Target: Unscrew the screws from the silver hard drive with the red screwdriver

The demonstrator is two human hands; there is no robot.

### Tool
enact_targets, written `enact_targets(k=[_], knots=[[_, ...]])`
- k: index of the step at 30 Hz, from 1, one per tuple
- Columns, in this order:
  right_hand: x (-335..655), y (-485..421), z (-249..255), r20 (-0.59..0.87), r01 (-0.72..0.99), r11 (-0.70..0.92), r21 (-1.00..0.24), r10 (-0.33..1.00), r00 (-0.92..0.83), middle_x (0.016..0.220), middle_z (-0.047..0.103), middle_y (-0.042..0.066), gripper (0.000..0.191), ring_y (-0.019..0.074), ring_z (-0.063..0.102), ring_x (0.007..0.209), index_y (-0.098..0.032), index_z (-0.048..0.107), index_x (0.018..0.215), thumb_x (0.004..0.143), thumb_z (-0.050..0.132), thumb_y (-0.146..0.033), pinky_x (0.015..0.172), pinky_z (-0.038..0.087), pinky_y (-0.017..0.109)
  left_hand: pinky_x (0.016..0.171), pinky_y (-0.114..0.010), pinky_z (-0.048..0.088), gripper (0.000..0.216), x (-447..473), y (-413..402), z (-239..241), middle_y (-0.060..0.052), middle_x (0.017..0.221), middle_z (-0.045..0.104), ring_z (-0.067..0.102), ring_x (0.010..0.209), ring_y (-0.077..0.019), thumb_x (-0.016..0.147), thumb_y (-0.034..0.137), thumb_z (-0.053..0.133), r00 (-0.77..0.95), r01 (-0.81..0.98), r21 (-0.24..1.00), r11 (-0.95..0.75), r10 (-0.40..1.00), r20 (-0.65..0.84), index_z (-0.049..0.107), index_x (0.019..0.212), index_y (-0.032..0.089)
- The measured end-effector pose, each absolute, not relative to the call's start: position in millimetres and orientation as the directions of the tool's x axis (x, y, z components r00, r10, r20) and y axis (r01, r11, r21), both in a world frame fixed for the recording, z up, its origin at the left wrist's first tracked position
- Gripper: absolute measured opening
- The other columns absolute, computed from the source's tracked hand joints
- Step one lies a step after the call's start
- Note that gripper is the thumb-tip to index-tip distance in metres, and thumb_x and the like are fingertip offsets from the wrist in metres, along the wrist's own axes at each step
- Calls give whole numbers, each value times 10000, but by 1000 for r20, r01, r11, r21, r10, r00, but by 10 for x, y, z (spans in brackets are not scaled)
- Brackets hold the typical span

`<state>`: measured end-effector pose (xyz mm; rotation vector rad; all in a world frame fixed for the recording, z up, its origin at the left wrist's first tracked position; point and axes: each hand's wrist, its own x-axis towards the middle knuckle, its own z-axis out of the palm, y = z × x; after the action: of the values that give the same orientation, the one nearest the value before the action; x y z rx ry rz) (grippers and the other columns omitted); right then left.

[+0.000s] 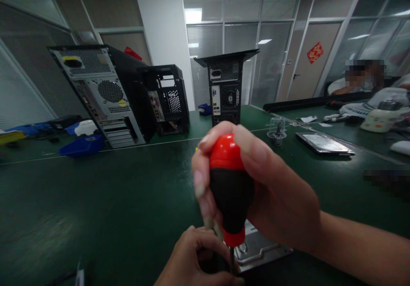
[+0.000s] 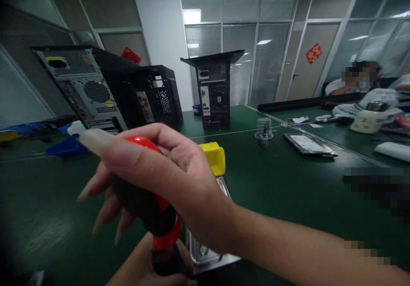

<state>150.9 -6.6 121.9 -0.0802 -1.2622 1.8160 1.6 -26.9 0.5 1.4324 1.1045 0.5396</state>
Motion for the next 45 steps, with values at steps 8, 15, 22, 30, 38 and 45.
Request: enact_targets(k=[8,15,22,30,38,45], knots=[[1499,-57,1211,444,-625,-33,-780,675,-590,759,578,-17,245,85,497,570,-217,593,972,910,543,-449,489,396,168,796,-313,500,158,32,-264,-4,2,853,733,688,820,-201,620,152,821,458,296,951,85,862,-219,728,746,176],[1490,-44,1195,361,-528,-7,-849,722,-590,573,525,-54,173,64,406,413,-232,416,926,828,558,-218,403,359,133,833,-355,499,146,26,-251,-6,-10,828,704,664,865,-230,591,124,823,472,270,961,65,861,-191,756,710,176],[1495,-41,1221,376,-596,-74,-799,712,-592,725,592,-32,228,79,531,556,-220,525,883,760,710,-271,512,447,152,881,-376,465,191,34,-282,21,-1,917,721,655,846,-215,585,144,833,403,349,930,118,877,-262,751,751,192],[1543,-51,1194,465,-628,-63,-776,616,-636,830,596,15,285,107,548,674,-193,597,1071,962,372,-329,642,474,213,822,-280,468,168,34,-300,-6,26,810,729,660,839,-193,594,150,826,408,282,950,137,878,-248,731,725,194],[1471,-68,1217,347,-556,-101,-825,685,-640,674,582,-75,482,66,463,485,-264,413,969,708,781,-435,438,373,135,918,-383,426,158,52,-308,33,21,841,705,645,881,-223,583,131,820,395,282,946,161,879,-267,726,696,191],[1488,-94,1288,345,-549,-85,-832,695,-631,719,582,-33,397,95,512,560,-226,453,849,740,738,-481,520,413,192,855,-343,457,157,33,-287,20,20,817,713,643,872,-221,585,149,828,418,302,946,116,876,-241,741,708,194]])
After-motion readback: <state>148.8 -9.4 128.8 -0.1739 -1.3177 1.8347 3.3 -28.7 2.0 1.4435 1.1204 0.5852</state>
